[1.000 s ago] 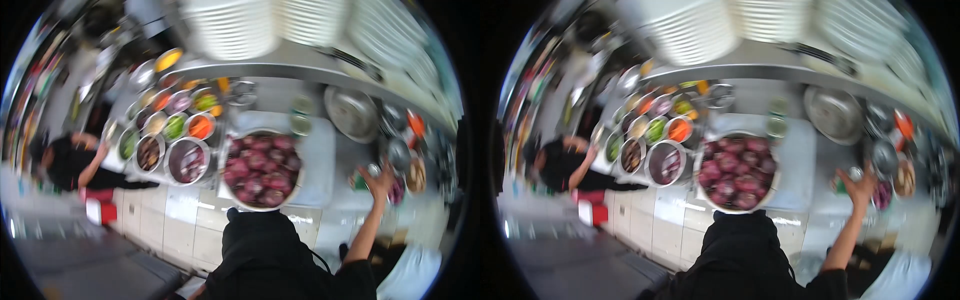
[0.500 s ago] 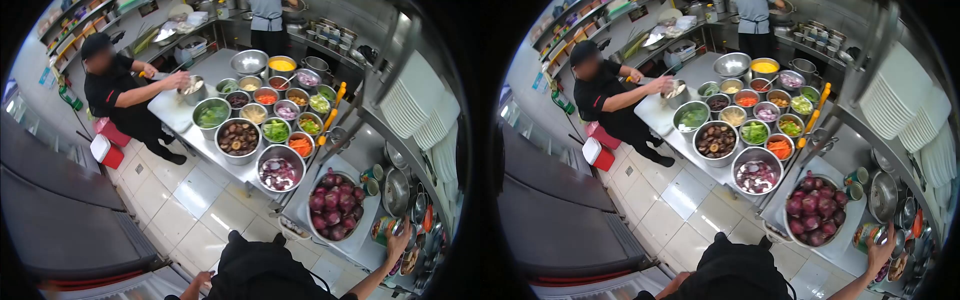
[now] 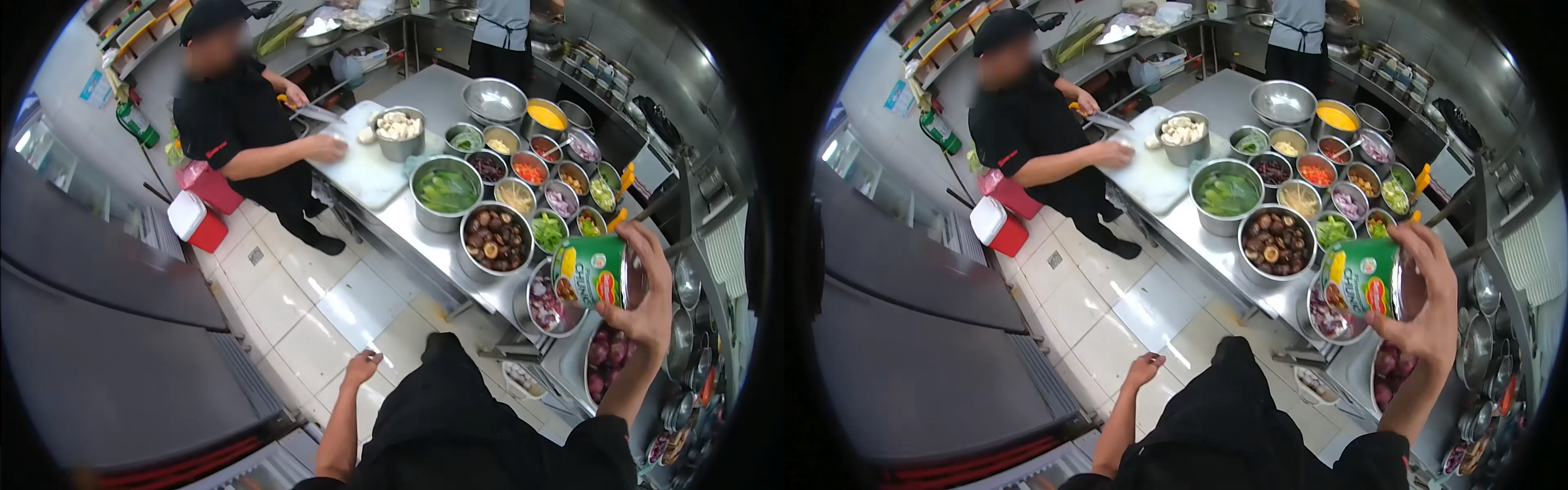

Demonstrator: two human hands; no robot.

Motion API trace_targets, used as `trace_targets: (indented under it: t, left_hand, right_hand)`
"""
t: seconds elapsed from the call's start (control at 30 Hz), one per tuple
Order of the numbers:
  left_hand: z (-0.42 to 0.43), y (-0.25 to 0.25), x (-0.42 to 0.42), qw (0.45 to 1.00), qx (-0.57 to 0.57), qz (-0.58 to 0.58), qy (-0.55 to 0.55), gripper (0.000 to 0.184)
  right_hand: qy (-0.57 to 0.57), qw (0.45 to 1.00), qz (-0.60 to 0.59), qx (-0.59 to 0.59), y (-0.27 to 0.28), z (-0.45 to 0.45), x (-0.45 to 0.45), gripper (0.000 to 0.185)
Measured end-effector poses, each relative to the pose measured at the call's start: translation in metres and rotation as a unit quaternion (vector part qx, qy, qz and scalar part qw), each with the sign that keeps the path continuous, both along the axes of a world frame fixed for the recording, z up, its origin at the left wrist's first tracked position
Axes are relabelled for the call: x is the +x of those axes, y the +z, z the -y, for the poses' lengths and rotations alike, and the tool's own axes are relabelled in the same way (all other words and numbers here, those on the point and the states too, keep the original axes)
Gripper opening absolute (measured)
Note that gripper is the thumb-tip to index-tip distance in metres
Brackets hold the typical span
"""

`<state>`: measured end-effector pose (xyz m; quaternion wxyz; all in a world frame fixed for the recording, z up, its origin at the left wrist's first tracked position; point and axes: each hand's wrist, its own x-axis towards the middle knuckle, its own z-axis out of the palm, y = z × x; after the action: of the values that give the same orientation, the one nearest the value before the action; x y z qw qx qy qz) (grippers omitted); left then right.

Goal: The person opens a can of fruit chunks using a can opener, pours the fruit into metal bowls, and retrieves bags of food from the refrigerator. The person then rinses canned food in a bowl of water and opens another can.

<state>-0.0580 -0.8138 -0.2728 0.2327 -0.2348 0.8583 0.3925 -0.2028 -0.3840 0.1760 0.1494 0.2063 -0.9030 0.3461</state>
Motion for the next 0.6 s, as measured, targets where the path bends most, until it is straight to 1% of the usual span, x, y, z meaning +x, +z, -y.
trace_targets:
  t: [0.03, 0.1, 0.17, 0.2, 0.23, 0.27, 0.33, 0.37, 0.4, 0.43, 0.47, 0.5, 0.53, 0.57, 0.6]
  left_hand:
    - [0.001, 0.001, -0.002, 1.0, 0.009, 0.001, 0.004, 0.054]
    - [0.011, -0.004, -0.023, 1.0, 0.017, 0.002, 0.009, 0.055]
    - [0.025, -0.016, -0.022, 0.999, 0.005, 0.036, -0.002, 0.055]
    - [0.035, -0.024, -0.019, 0.999, -0.001, 0.035, 0.007, 0.055]
    - [0.042, -0.024, -0.019, 0.998, -0.007, 0.061, 0.024, 0.056]
    - [0.055, -0.038, -0.014, 0.996, -0.011, 0.087, 0.011, 0.057]
    - [0.075, -0.057, 0.002, 0.99, -0.025, 0.124, 0.06, 0.059]
    - [0.086, -0.084, 0.021, 0.977, 0.014, 0.159, 0.145, 0.057]
    - [0.088, -0.055, 0.013, 0.942, 0.081, 0.246, 0.212, 0.053]
    - [0.092, -0.051, 0.016, 0.913, 0.12, 0.272, 0.28, 0.048]
    - [0.094, -0.04, 0.013, 0.862, 0.158, 0.309, 0.37, 0.048]
    - [0.097, -0.03, 0.012, 0.82, 0.191, 0.32, 0.435, 0.049]
    - [0.104, -0.039, 0.02, 0.816, 0.204, 0.317, 0.439, 0.049]
    - [0.106, -0.033, 0.02, 0.797, 0.221, 0.324, 0.459, 0.051]
    - [0.1, -0.005, 0.002, 0.806, 0.209, 0.302, 0.464, 0.052]
  right_hand:
    - [0.024, 1.0, 0.006, -0.018, 0.003, 0.014, -0.021, 0.083]
    - [0.054, 0.998, -0.038, -0.002, 0.013, 0.044, -0.078, 0.082]
    - [0.081, 0.994, -0.072, 0.024, 0.018, 0.072, -0.141, 0.081]
    - [0.096, 0.99, -0.092, 0.041, 0.02, 0.088, -0.18, 0.081]
    - [0.103, 0.982, -0.147, 0.055, 0.018, 0.108, -0.222, 0.08]
    - [0.106, 0.971, -0.201, 0.067, 0.013, 0.131, -0.264, 0.079]
    - [0.109, 0.979, -0.165, 0.049, 0.005, 0.179, -0.352, 0.078]
    - [0.103, 0.979, -0.168, 0.053, -0.003, 0.204, -0.398, 0.078]
    - [0.095, 0.979, -0.169, 0.057, -0.014, 0.231, -0.445, 0.077]
    - [0.09, 0.983, -0.154, 0.053, -0.027, 0.257, -0.49, 0.079]
    - [0.085, 0.985, -0.14, 0.049, -0.04, 0.285, -0.533, 0.08]
    - [0.079, 0.987, -0.13, 0.053, -0.055, 0.313, -0.569, 0.08]
    - [0.072, 0.988, -0.124, 0.058, -0.068, 0.341, -0.605, 0.08]
    - [0.064, 0.991, -0.105, 0.06, -0.086, 0.369, -0.636, 0.081]
    - [0.055, 0.992, -0.091, 0.064, -0.097, 0.395, -0.665, 0.082]
